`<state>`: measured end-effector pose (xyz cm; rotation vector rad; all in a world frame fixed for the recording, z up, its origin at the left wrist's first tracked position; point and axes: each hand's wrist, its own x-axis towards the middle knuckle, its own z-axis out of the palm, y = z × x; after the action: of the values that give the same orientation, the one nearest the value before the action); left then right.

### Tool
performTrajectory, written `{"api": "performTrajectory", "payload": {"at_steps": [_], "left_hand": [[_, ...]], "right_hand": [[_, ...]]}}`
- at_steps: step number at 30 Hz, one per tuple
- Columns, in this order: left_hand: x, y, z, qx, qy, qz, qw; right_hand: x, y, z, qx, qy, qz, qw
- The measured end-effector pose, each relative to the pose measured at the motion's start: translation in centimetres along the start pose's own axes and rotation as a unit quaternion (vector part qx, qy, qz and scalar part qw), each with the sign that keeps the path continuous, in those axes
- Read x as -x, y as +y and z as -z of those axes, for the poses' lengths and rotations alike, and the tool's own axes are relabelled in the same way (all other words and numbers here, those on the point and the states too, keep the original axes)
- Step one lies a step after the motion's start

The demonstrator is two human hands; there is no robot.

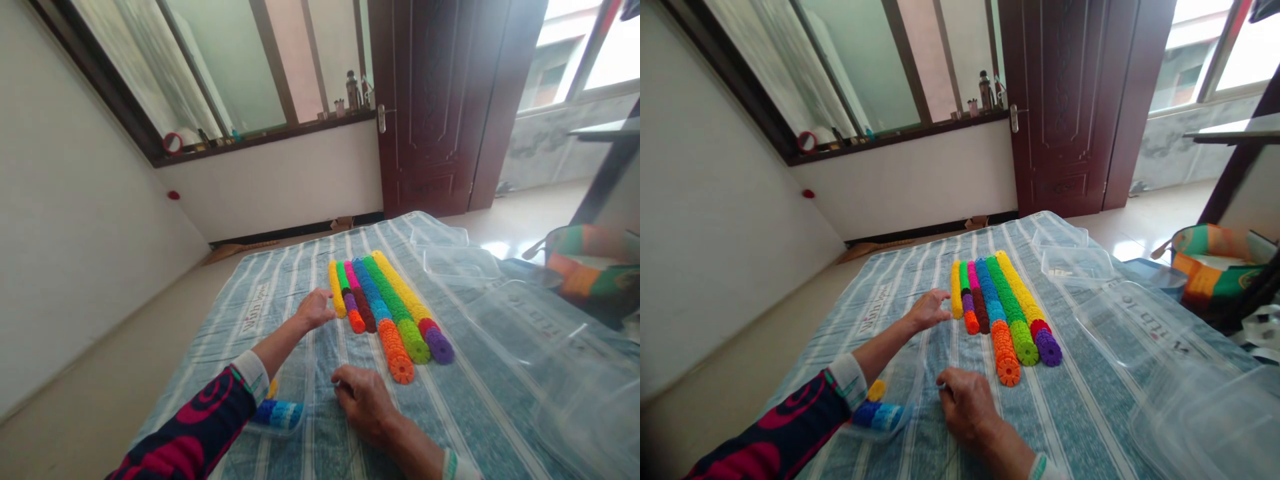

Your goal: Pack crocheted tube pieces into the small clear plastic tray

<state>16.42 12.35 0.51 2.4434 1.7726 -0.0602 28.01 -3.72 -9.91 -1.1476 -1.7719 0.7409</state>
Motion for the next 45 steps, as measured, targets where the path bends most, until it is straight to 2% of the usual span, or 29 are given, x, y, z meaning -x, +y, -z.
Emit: {"api": "performTrajectory", "payload": {"at_steps": [11, 27, 45], "left_hand": [[-1.4, 0.6, -1.4, 0.005, 0.006, -0.001, 1.0], [-1.7, 1.1, -1.0, 0.011, -0.011, 0.02, 1.0], [-1.6, 0.7, -1.6, 0.066, 0.024, 0.055, 0.996]], "right_hand": [[-0.1, 0.2, -0.2, 0.009, 0.001, 0.012, 1.0], [0.0, 0.3, -0.5, 0.024, 0.007, 0.009, 1.0], [0.0, 0.4, -0.5, 0.02, 0.009, 0.022, 1.0]]}}
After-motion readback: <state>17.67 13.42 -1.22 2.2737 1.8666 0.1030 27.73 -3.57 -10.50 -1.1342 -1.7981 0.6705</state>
